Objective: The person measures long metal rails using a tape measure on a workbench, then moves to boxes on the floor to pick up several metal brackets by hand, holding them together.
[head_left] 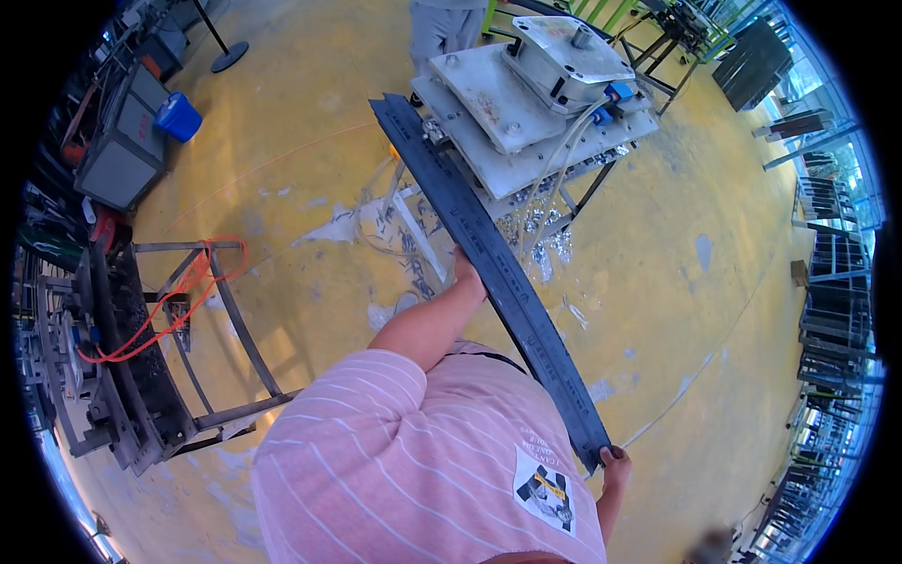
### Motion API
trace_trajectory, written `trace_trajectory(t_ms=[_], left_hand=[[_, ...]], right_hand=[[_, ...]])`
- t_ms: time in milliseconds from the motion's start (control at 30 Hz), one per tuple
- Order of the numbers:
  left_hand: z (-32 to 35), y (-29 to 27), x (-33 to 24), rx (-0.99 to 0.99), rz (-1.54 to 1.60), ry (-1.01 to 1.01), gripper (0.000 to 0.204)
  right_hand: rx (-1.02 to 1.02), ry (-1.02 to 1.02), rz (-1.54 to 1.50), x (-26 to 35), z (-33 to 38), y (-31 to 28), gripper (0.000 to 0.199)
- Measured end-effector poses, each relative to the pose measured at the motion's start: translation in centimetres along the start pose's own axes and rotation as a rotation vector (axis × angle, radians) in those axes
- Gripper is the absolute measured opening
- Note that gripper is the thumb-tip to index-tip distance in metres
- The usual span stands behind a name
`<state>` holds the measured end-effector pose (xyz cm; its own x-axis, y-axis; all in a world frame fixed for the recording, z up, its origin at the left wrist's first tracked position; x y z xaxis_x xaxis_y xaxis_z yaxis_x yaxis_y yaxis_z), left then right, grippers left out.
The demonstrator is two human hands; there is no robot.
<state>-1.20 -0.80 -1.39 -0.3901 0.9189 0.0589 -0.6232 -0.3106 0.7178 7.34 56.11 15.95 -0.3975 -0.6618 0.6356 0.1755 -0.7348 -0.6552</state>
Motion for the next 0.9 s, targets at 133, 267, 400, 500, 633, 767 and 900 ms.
trace_trajectory(t_ms=[133, 267, 400, 500, 633, 767, 900], left_hand=[[0.7, 0.7, -0.6, -0.018, -0.010, -0.006, 0.061], [1.0, 1.6, -1.0, -0.041, -0.020, 0.029, 0.063], [0.2, 1.3, -1.0, 0.029, 0.020, 0.004, 0.062], [0.1, 1.1, -0.8, 0.044, 0.021, 0.001, 0.061], [0.1, 1.0, -0.8, 0.019, -0.013, -0.018, 0.059], [-0.1, 0.9, -1.0, -0.009, -0.020, -0.013, 0.060], [0.0, 0.9, -0.9, 0.003, -0.015, -0.025, 0.061]], right_hand=[[0.002, 0.009, -0.026, -0.2, 0.1, 0.7, 0.034], [-0.014, -0.011, -0.050, -0.7, 0.0, 1.7, 0.035], [-0.010, -0.018, -0.016, -0.7, -0.4, 1.5, 0.036], [-0.040, -0.023, -0.006, -0.9, -0.3, 1.5, 0.036], [-0.032, -0.025, -0.029, -0.9, 0.0, 1.2, 0.037], [-0.023, -0.026, -0.061, -0.3, 0.3, 1.2, 0.038], [-0.084, 0.021, -0.078, -0.5, 0.6, 1.4, 0.038]])
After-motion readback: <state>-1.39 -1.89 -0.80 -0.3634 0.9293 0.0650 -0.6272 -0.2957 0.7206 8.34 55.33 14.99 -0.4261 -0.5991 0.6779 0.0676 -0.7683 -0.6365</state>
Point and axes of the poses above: each hand's wrist, its own z-axis away from the middle knuckle, its own y-axis out of the palm, x = y × z, the point moved 2 cm from there along -z, towards the middle knuckle, and after that the axes turned 10 degrees about -y, right-handed, at the moved point
